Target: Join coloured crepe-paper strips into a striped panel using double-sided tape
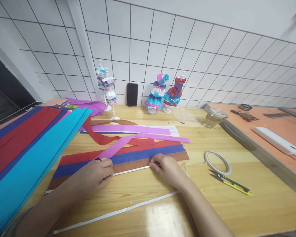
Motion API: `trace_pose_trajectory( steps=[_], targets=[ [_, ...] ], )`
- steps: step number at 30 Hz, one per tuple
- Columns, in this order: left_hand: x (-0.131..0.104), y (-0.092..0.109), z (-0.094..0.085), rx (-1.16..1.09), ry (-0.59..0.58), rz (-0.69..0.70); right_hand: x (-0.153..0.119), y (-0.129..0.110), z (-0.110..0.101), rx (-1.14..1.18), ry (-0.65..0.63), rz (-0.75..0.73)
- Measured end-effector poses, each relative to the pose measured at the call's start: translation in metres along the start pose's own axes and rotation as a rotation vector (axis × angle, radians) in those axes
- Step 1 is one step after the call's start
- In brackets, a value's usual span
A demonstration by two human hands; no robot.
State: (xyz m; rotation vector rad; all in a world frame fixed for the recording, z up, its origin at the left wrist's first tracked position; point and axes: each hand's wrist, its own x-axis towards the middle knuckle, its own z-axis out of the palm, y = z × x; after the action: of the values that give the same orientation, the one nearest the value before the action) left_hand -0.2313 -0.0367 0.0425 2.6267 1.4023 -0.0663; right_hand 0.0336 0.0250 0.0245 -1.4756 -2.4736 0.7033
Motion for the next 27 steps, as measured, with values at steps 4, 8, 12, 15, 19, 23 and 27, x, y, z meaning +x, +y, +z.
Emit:
trace_pose_trajectory(
  steps=[4,8,12,15,19,23,27],
  targets=[
    [0.0,0.0,0.0,-0.01,-0.021,-0.016,0.0,-0.001,0.0,0.001,0.007,-0.001],
    [-0.001,-0.001,0.001,-0.011,-0.006,-0.013,0.001,-0.002,0.0,-0.001,0.009,0.006],
    [0.0,-0.002,0.002,-0.016,0.0,-0.018,0.001,-0.004,0.001,-0.017,0.022,0.012],
    [0.0,-0.002,0.003,-0.01,0.019,-0.006,0.0,-0.008,0.001,-0.047,0.032,0.018],
    [-0.002,-0.002,0.005,-0.005,0.032,-0.004,0.0,-0.011,0.0,-0.085,0.038,0.028],
    [-0.003,0.0,0.006,-0.029,0.053,-0.035,0.0,-0.011,0.001,-0.098,0.04,0.022],
    [-0.004,0.001,0.006,-0.031,0.04,-0.069,-0.001,-0.012,0.002,-0.127,0.043,0.0]
  ],
)
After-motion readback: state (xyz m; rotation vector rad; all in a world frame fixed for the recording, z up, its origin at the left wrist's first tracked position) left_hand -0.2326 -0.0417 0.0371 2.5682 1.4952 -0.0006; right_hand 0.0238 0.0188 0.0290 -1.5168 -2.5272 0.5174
